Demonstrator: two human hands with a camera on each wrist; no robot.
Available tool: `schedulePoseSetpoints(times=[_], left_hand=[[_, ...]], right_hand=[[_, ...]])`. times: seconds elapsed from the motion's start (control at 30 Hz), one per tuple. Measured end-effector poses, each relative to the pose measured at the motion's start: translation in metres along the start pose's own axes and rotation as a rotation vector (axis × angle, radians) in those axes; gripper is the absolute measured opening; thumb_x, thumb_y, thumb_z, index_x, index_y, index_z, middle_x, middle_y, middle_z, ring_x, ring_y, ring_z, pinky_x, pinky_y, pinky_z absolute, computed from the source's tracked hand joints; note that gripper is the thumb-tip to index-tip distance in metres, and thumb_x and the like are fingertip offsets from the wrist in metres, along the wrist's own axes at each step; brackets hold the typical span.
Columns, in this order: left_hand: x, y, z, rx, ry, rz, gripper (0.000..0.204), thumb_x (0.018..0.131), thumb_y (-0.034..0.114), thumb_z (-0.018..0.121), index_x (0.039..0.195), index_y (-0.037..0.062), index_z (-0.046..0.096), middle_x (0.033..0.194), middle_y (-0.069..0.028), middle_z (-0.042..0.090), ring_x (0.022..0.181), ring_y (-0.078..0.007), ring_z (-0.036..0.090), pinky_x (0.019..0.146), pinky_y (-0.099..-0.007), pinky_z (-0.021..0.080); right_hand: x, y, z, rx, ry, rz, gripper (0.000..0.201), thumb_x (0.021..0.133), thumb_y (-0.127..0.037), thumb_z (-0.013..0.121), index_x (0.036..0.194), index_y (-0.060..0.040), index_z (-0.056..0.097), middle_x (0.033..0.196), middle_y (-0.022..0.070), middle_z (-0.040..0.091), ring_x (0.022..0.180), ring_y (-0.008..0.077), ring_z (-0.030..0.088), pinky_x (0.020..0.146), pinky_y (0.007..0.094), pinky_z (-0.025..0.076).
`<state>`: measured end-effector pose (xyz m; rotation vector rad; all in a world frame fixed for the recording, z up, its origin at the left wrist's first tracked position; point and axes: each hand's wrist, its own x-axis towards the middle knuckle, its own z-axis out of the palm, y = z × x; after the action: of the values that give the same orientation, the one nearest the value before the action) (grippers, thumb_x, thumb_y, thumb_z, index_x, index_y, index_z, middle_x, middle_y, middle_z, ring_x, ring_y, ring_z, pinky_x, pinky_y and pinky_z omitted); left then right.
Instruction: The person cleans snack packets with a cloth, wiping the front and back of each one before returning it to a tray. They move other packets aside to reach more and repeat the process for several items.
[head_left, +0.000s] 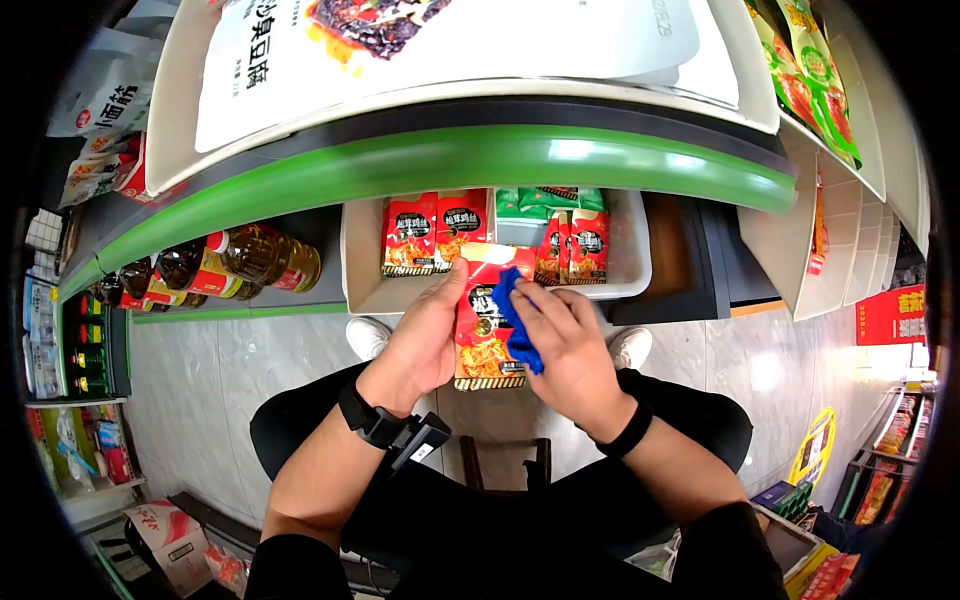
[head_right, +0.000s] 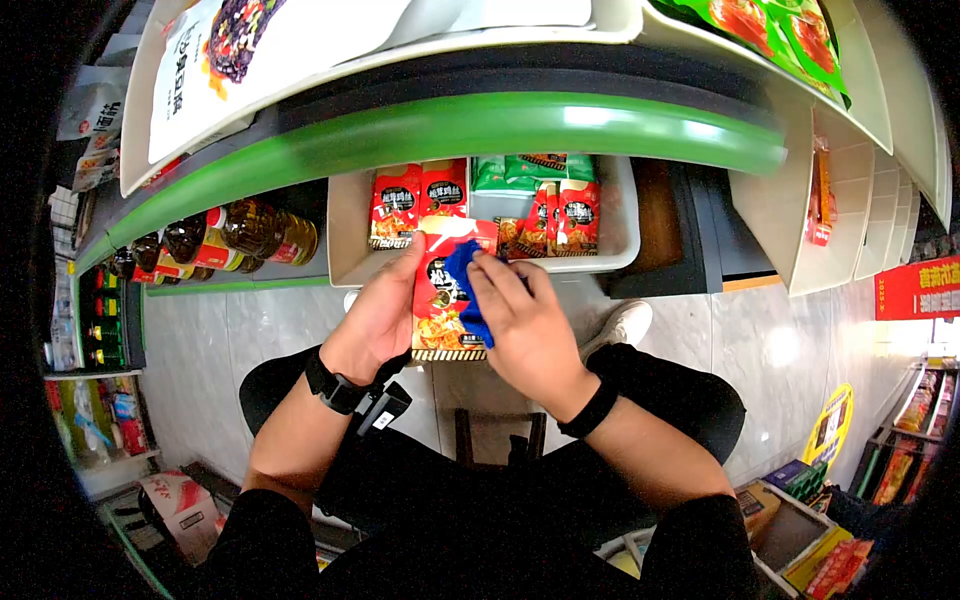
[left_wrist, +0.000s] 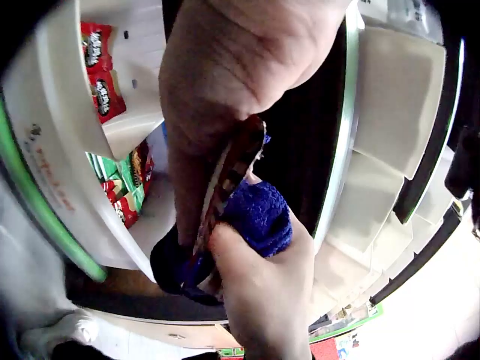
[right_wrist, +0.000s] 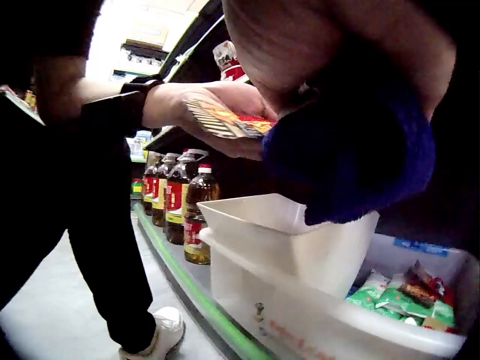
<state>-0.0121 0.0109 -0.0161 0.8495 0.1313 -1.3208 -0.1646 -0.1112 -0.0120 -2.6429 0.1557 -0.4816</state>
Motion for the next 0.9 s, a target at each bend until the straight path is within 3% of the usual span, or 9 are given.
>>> schedulePoseSetpoints(times=[0.27,0.4,0.43,0.5,0.57,0.7,0.9], left_hand=[[0.003,0.005,-0.008,-0.001,0.073,0.080,0.047,0.109,0.041,0.036,0.131,0.0023,0.051,0.119,-0.0138,0.067,0.102,-0.0216,0.070,0.085,-0.0366,0.060],[0.003,0.000,-0.004,0.069,0.048,0.054,0.045,0.108,0.042,0.039,0.131,0.0055,0.052,0.120,-0.0107,0.066,0.104,-0.0189,0.068,0.084,-0.0347,0.060],[0.002,-0.001,0.000,0.070,0.031,0.038,0.045,0.108,0.043,0.040,0.132,0.0061,0.052,0.120,-0.0101,0.066,0.104,-0.0183,0.068,0.084,-0.0343,0.060],[-0.003,-0.003,0.006,0.116,0.053,0.057,0.046,0.107,0.044,0.041,0.132,0.0068,0.052,0.125,-0.0088,0.064,0.106,-0.0169,0.066,0.084,-0.0331,0.059],[-0.003,-0.003,0.009,0.155,0.067,0.088,0.047,0.107,0.045,0.041,0.133,0.0067,0.052,0.126,-0.0088,0.063,0.107,-0.0169,0.066,0.085,-0.0331,0.059],[0.002,0.007,-0.002,0.009,0.057,0.133,0.049,0.108,0.045,0.037,0.134,0.0050,0.048,0.124,-0.0145,0.063,0.105,-0.0241,0.069,0.087,-0.0386,0.061],[0.000,0.026,-0.005,-0.042,0.109,0.194,0.050,0.108,0.044,0.038,0.138,0.0053,0.045,0.126,-0.0135,0.064,0.109,-0.0264,0.069,0.089,-0.0439,0.060]], right_hand=[[-0.017,-0.023,0.016,0.134,-0.097,-0.205,0.055,0.065,-0.007,0.074,0.120,-0.0018,0.065,0.133,0.0114,0.060,0.113,0.0341,0.056,0.100,0.0404,0.048],[-0.005,-0.013,0.005,0.083,-0.055,-0.109,0.060,0.062,-0.004,0.075,0.121,-0.0033,0.064,0.130,0.0112,0.060,0.113,0.0342,0.056,0.100,0.0414,0.049],[0.000,-0.011,-0.001,0.090,-0.018,-0.052,0.054,0.067,-0.004,0.068,0.120,-0.0014,0.064,0.128,0.0111,0.060,0.113,0.0348,0.055,0.101,0.0418,0.047],[0.005,-0.008,-0.005,0.099,0.032,0.010,0.053,0.067,-0.003,0.067,0.120,-0.0017,0.064,0.128,0.0129,0.059,0.111,0.0357,0.055,0.099,0.0429,0.047],[0.001,-0.012,-0.001,0.062,-0.016,-0.036,0.051,0.068,-0.004,0.067,0.119,-0.0020,0.064,0.128,0.0143,0.058,0.110,0.0356,0.055,0.097,0.0419,0.048],[-0.010,-0.022,0.007,0.108,-0.143,-0.099,0.049,0.071,-0.005,0.068,0.119,-0.0031,0.064,0.125,0.0135,0.056,0.107,0.0344,0.056,0.096,0.0423,0.048],[0.003,0.002,-0.008,0.175,-0.067,0.088,0.039,0.071,-0.003,0.072,0.110,-0.0047,0.064,0.117,0.0122,0.058,0.104,0.0346,0.059,0.091,0.0424,0.052]])
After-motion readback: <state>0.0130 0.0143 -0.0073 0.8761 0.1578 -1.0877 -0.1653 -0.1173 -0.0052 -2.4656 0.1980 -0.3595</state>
